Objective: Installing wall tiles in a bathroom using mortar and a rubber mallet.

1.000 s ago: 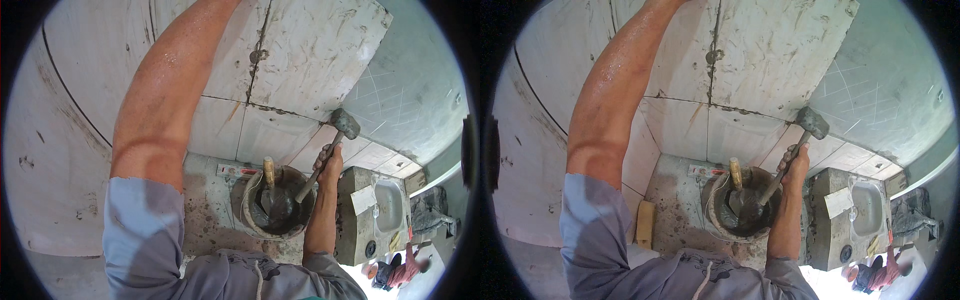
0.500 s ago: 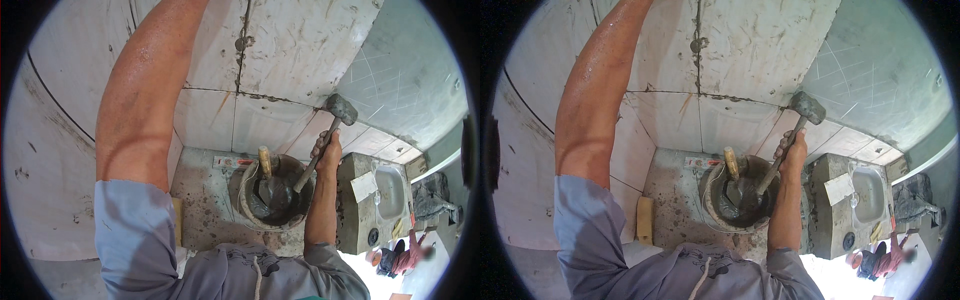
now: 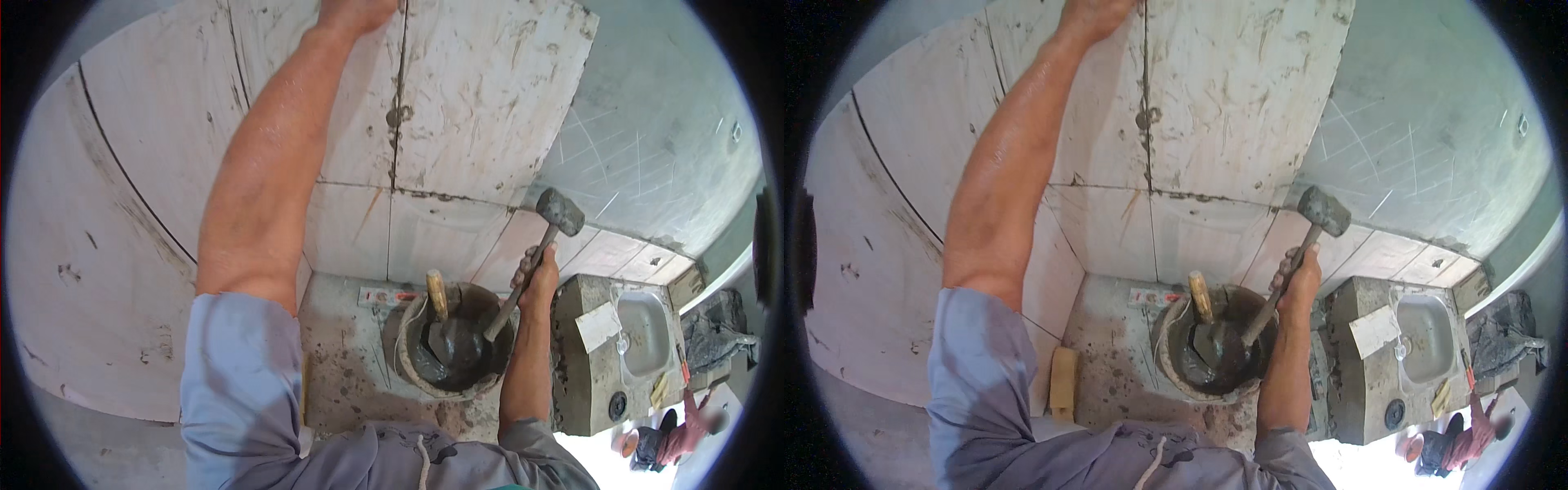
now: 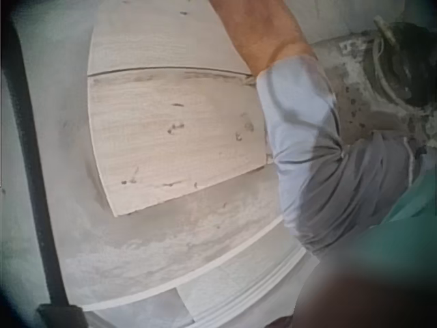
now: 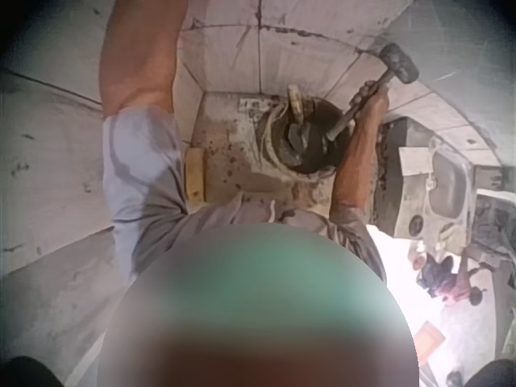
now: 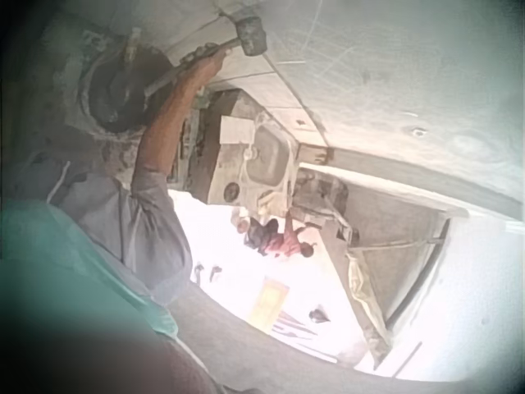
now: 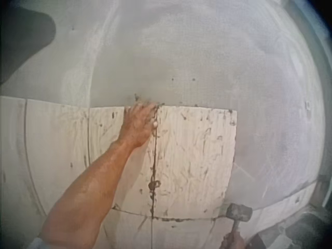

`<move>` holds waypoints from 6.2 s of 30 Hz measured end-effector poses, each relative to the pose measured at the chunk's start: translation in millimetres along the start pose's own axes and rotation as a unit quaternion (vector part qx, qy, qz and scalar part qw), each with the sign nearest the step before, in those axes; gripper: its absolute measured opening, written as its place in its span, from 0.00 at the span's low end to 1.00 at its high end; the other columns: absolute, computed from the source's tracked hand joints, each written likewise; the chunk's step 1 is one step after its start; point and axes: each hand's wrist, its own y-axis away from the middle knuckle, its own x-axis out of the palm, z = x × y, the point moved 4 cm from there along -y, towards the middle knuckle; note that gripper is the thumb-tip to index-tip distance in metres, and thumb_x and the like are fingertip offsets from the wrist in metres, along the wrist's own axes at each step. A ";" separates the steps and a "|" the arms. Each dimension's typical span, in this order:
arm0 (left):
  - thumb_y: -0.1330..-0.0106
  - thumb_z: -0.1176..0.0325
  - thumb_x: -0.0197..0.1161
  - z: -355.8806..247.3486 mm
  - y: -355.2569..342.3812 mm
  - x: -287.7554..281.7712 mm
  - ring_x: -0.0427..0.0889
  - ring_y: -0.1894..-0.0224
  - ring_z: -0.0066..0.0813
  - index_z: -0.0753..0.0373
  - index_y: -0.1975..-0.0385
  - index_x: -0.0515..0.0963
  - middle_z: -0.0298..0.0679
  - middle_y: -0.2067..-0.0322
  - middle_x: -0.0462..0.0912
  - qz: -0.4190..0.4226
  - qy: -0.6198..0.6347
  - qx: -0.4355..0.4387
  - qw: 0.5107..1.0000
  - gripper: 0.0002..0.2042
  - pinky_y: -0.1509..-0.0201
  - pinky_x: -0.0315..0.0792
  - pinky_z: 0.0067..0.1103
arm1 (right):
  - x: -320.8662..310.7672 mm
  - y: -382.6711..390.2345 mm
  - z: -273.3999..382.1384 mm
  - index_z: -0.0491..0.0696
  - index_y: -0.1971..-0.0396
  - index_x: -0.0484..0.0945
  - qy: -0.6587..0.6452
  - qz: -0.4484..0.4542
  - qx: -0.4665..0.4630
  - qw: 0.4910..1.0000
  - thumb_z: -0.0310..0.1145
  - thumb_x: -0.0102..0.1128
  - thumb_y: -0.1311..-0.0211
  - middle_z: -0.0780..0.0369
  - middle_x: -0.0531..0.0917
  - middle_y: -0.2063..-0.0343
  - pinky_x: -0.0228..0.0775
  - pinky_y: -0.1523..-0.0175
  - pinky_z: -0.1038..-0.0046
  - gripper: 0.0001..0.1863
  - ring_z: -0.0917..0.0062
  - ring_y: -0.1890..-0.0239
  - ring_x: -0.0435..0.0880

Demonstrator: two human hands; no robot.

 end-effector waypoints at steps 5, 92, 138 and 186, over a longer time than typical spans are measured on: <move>0.40 0.64 0.66 14.4 28.9 -6.8 0.57 0.31 0.46 0.52 0.34 0.63 0.46 0.34 0.63 -0.092 0.016 0.047 0.994 0.33 0.26 0.46 0.40 | -3.9 18.2 2.9 0.50 0.71 0.70 -0.010 0.016 0.009 1.000 0.61 0.41 0.30 0.68 0.66 0.88 0.57 0.86 0.74 0.27 0.79 0.92 0.63; 0.35 0.60 0.62 -9.1 662.8 -94.9 0.82 0.50 0.39 0.67 0.44 0.74 0.50 0.50 0.81 0.287 0.252 -0.549 0.743 0.23 0.45 0.72 0.28 | 30.5 271.3 -289.3 0.40 0.62 0.74 0.620 0.444 -0.111 0.637 0.34 0.56 0.44 0.46 0.80 0.63 0.71 0.50 0.55 0.14 0.51 0.54 0.79; 0.35 0.64 0.62 -7.0 701.2 -72.0 0.81 0.48 0.39 0.69 0.44 0.73 0.52 0.49 0.80 0.252 0.279 -0.591 0.713 0.22 0.43 0.71 0.27 | 70.3 261.6 -225.2 0.42 0.68 0.76 0.574 0.430 -0.152 0.680 0.39 0.59 0.41 0.48 0.80 0.69 0.70 0.57 0.52 0.13 0.49 0.62 0.80; 0.34 0.64 0.61 -0.7 689.9 -87.8 0.81 0.49 0.40 0.71 0.46 0.74 0.52 0.51 0.81 0.257 0.254 -0.587 0.725 0.20 0.43 0.71 0.27 | 77.0 262.6 -224.1 0.41 0.64 0.75 0.577 0.456 -0.147 0.662 0.37 0.56 0.40 0.47 0.81 0.65 0.70 0.54 0.51 0.14 0.48 0.58 0.79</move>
